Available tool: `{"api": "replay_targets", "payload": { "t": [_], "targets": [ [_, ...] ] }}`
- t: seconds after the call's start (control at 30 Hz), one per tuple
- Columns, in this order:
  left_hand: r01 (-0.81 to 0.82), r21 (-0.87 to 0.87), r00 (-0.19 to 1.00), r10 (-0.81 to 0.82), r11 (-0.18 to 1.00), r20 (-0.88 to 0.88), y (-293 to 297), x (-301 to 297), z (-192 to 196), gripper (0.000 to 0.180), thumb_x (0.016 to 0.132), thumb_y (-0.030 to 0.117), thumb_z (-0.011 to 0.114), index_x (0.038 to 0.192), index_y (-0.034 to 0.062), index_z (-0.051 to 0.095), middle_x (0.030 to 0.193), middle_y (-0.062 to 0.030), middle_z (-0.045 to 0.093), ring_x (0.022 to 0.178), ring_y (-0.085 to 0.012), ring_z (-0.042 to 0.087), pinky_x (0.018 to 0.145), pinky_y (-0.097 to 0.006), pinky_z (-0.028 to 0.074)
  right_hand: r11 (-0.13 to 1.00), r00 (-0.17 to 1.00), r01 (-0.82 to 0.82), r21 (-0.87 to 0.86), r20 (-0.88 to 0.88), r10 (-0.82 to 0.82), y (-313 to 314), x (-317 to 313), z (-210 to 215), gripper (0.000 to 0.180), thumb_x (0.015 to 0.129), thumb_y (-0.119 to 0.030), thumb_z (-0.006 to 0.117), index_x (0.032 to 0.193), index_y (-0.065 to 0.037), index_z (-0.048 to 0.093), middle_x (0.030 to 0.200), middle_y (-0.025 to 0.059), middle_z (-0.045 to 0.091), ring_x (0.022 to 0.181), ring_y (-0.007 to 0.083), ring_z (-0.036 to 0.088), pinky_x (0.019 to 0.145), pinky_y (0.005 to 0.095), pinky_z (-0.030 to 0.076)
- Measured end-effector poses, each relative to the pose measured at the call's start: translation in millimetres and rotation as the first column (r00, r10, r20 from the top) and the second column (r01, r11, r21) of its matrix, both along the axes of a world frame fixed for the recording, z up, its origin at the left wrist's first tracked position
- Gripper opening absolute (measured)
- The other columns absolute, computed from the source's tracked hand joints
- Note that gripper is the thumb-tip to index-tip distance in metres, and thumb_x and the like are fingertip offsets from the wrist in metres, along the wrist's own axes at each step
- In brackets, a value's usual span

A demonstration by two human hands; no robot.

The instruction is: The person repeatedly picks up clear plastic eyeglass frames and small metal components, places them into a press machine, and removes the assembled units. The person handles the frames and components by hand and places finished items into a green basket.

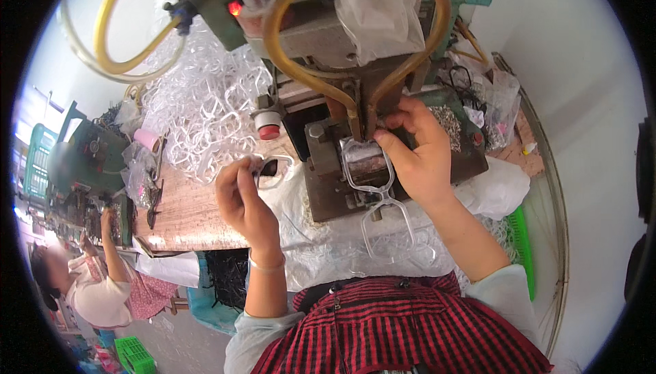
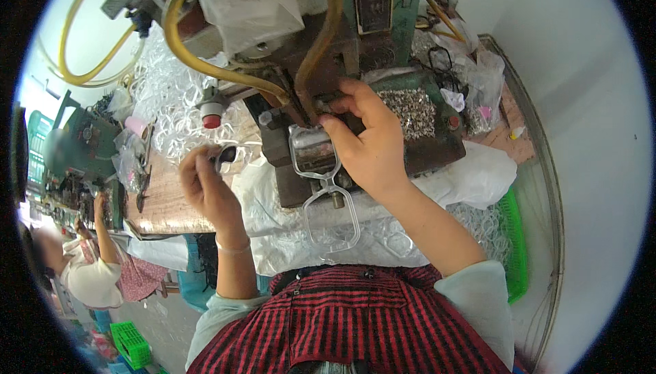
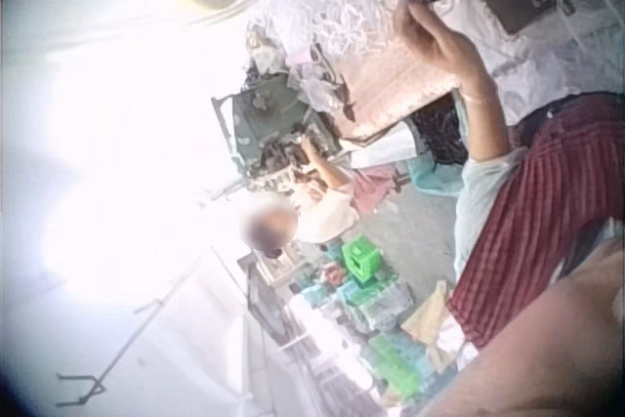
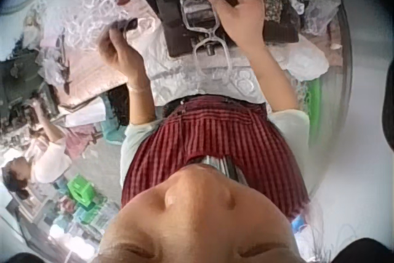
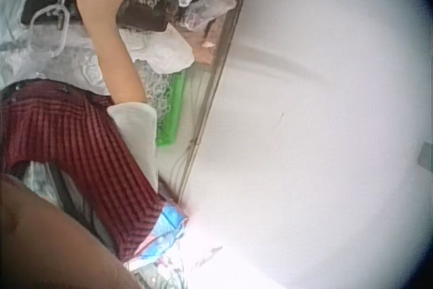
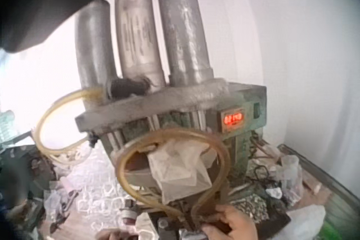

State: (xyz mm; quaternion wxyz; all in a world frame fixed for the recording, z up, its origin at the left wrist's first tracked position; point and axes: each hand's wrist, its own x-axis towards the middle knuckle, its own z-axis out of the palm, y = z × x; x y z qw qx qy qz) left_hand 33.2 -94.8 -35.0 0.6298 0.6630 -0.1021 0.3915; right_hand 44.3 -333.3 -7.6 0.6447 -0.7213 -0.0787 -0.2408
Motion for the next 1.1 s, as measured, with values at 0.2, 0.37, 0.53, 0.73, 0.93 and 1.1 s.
{"api": "replay_targets", "payload": {
  "t": [0.2,0.37,0.53,0.73,0.93,1.1],
  "targets": [
    [0.438,0.278,0.803,-0.511,0.855,0.306,-26,-44,51,0.009,0.094,0.001,0.052,0.093,0.0003,0.060,0.092,-0.0189,0.067,0.082,-0.0305,0.067,0.067,-0.033,0.049,0.968,0.982,-0.155,0.197,-0.076,0.173,4,-8,12,0.053,0.086,0.003,0.067,0.134,0.004,0.046,0.101,0.0112,0.070,0.097,0.0132,0.065,0.088,0.0265,0.049],
    [0.932,0.295,0.260,-0.956,0.212,-0.133,-39,-72,43,0.021,0.094,0.010,0.062,0.110,-0.0003,0.071,0.105,-0.0148,0.073,0.090,-0.0292,0.070,0.077,-0.039,0.055,0.873,0.950,-0.195,0.447,-0.134,0.281,20,-16,26,0.052,0.088,0.003,0.066,0.135,0.003,0.044,0.109,0.0114,0.069,0.100,0.0133,0.064,0.089,0.0272,0.049],
    [0.505,0.621,0.720,-0.690,0.600,0.081,-26,-53,59,0.017,0.077,0.017,0.076,0.093,0.0129,0.078,0.104,-0.0040,0.076,0.082,-0.0211,0.060,0.079,-0.036,0.052,0.989,0.990,-0.144,0.044,0.009,0.144,7,-42,31,0.044,0.091,0.001,0.058,0.134,0.003,0.052,0.116,0.0192,0.068,0.113,0.0306,0.066,0.095,0.0360,0.050],
    [0.180,0.805,0.861,-0.487,0.565,0.150,-55,-14,53,0.029,0.065,0.013,0.075,0.094,0.0149,0.078,0.110,0.0008,0.073,0.080,-0.0222,0.055,0.090,-0.043,0.054,0.819,0.957,0.178,-0.545,-0.097,-0.273,-76,-42,-46,0.028,0.088,-0.001,0.059,0.113,-0.005,0.069,0.107,0.0164,0.072,0.101,0.0323,0.069,0.088,0.0387,0.053],
    [0.261,0.826,0.868,-0.496,0.500,0.026,-59,-17,62,0.028,0.068,0.009,0.077,0.096,0.0144,0.077,0.107,0.0007,0.073,0.083,-0.0215,0.058,0.093,-0.042,0.053,0.839,0.923,0.372,-0.397,0.061,-0.380,-104,-33,-38,0.019,0.091,0.001,0.058,0.107,0.000,0.068,0.101,0.0085,0.072,0.092,0.0188,0.066,0.085,0.0319,0.051],
    [0.310,0.812,0.852,-0.523,0.495,-0.007,-58,-13,65,0.028,0.068,0.008,0.077,0.096,0.0140,0.077,0.107,0.0005,0.073,0.083,-0.0226,0.058,0.094,-0.044,0.052,0.831,0.911,0.301,-0.467,-0.117,-0.395,-122,-32,-59,0.014,0.084,-0.002,0.066,0.097,-0.001,0.068,0.096,0.0108,0.068,0.091,0.0242,0.065,0.083,0.0341,0.051]
  ]
}}
